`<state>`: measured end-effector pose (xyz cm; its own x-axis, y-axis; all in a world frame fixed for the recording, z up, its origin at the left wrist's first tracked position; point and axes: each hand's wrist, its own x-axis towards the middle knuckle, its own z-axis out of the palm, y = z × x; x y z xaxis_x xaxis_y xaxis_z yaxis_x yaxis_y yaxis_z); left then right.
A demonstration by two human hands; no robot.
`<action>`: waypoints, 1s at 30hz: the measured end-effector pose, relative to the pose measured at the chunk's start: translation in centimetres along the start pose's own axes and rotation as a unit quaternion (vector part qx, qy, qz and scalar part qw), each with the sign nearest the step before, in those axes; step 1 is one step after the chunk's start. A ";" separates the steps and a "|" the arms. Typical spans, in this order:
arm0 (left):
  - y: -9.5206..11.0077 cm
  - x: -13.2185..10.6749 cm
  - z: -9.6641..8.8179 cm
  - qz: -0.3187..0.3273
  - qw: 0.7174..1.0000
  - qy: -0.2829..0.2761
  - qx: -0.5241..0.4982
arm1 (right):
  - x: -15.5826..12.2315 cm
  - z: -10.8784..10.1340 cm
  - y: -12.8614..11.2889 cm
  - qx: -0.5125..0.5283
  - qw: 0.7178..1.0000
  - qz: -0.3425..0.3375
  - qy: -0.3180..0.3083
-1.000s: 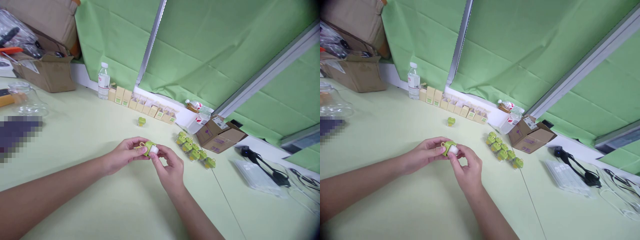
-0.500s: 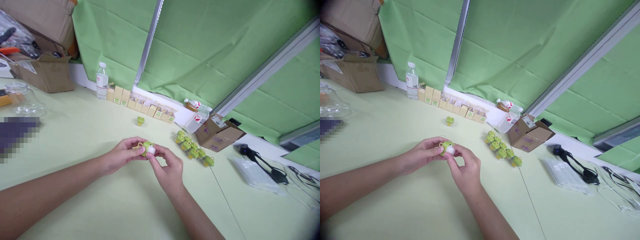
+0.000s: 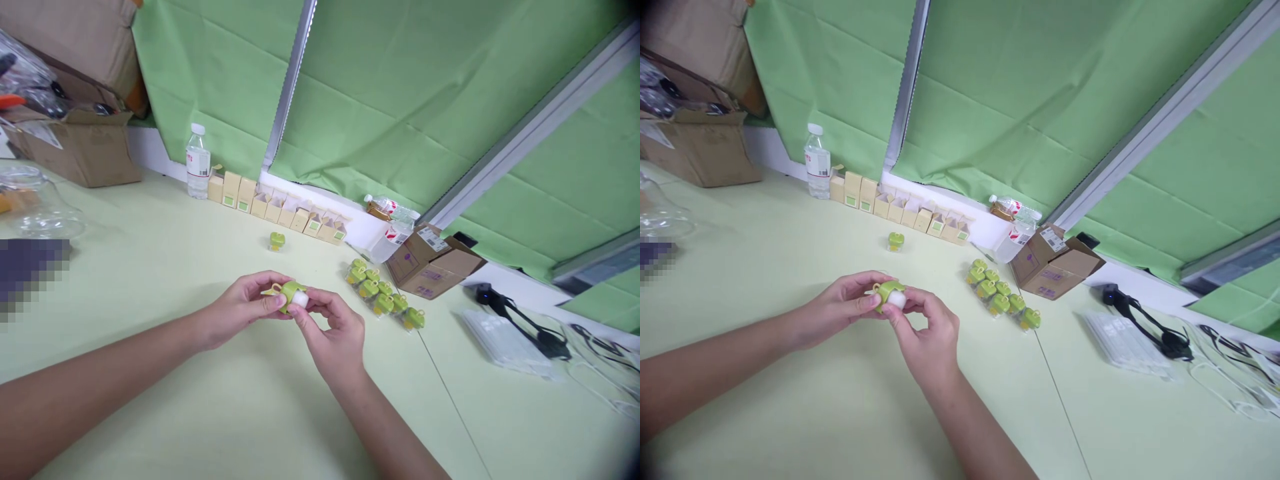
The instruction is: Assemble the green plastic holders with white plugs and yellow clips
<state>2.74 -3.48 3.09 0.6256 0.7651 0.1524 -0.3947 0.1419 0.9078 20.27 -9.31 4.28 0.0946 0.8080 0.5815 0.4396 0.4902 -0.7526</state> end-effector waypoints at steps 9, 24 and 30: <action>-0.1 -0.1 -0.3 -0.030 0.997 0.000 -0.074 | 1.1 0.2 1.1 0.213 0.956 0.199 -0.029; -0.1 0.3 -1.4 -0.040 0.996 -0.004 -0.083 | 1.7 -0.6 1.7 0.186 0.958 0.211 -0.059; 0.2 0.4 -1.5 -0.046 0.997 0.000 -0.063 | 2.3 -1.0 2.6 0.155 0.957 0.245 -0.009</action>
<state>1.91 -2.23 2.71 0.6628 0.7455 0.0706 -0.4171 0.2892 0.8616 22.48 -6.50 4.00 0.2057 0.9698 0.1312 0.0595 0.1214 -0.9908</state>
